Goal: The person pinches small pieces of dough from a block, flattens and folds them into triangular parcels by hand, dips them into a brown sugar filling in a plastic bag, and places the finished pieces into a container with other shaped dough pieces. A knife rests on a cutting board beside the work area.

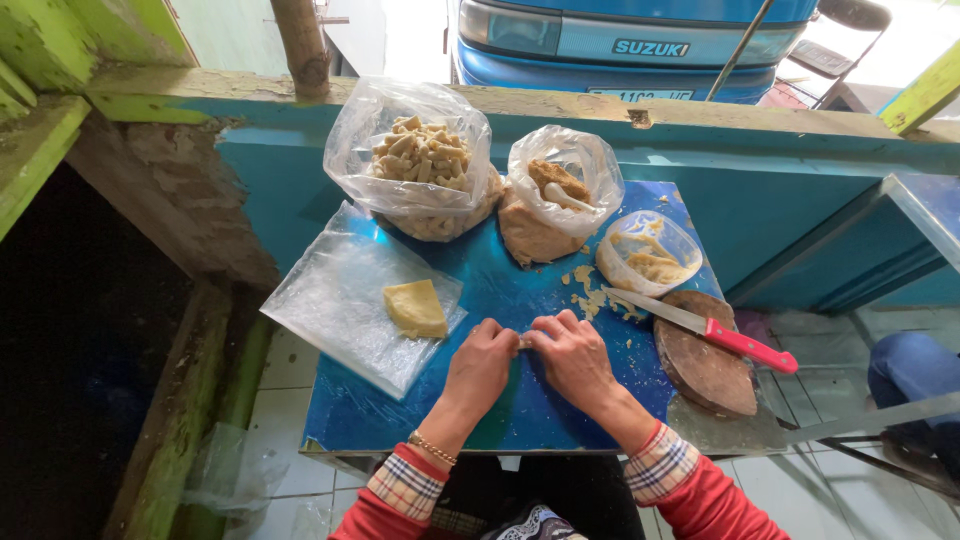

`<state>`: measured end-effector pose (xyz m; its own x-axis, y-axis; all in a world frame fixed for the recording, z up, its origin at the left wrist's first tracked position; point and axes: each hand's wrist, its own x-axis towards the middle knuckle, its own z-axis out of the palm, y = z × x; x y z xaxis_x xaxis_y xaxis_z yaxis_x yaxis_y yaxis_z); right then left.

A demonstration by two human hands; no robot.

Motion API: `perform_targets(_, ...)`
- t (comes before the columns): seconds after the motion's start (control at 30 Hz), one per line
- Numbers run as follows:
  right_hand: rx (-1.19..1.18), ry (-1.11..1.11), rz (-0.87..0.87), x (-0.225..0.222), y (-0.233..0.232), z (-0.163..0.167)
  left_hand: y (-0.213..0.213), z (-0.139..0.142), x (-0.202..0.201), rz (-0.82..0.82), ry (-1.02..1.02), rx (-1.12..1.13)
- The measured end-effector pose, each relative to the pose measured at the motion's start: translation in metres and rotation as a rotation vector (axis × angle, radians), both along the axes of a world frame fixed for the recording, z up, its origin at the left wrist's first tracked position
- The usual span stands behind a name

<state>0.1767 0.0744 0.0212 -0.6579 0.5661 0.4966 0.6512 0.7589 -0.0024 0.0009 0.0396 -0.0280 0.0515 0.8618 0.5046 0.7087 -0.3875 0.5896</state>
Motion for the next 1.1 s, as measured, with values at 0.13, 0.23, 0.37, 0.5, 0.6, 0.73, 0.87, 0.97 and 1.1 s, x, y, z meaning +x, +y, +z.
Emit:
perform_targets(0.13, 0.072, -0.093, -0.007, -0.005, -0.008, -0.003, 0.008, 0.002, 0.004, 0.073, 0.008, 0.000)
perform_targets(0.23, -0.026, -0.081, -0.008, -0.008, -0.001, -0.003, 0.003, 0.008, 0.004, 0.097, -0.134, -0.009)
perform_targets(0.37, -0.335, -0.115, -0.050, -0.001, 0.043, 0.013, -0.024, 0.024, -0.002, 0.101, -0.202, -0.011)
perform_targets(0.5, -0.542, 0.238, 0.122, -0.019, 0.098, 0.049, -0.059, 0.042, -0.002, 0.085, -0.279, -0.017)
perform_targets(0.6, -0.466, 0.399, 0.154, -0.062, 0.146, 0.094, -0.070, 0.054, 0.002, 0.083, -0.310, -0.035)
perform_targets(0.73, -0.097, 0.484, 0.134, -0.109, 0.163, 0.128, -0.072, 0.060, 0.001, 0.135, -0.328, 0.020)
perform_targets(0.87, -0.108, 0.410, 0.432, -0.121, 0.111, 0.095, -0.075, 0.048, -0.017, 0.327, -0.347, 0.214)
perform_targets(0.97, -0.689, 0.212, 0.422, -0.134, 0.068, 0.049, -0.064, 0.034, -0.042, 0.505, -0.752, -0.006)
perform_targets(1.1, -0.433, 0.187, 0.360, -0.145, 0.062, 0.002, -0.041, 0.020, -0.072, 0.327, -1.274, 0.018)
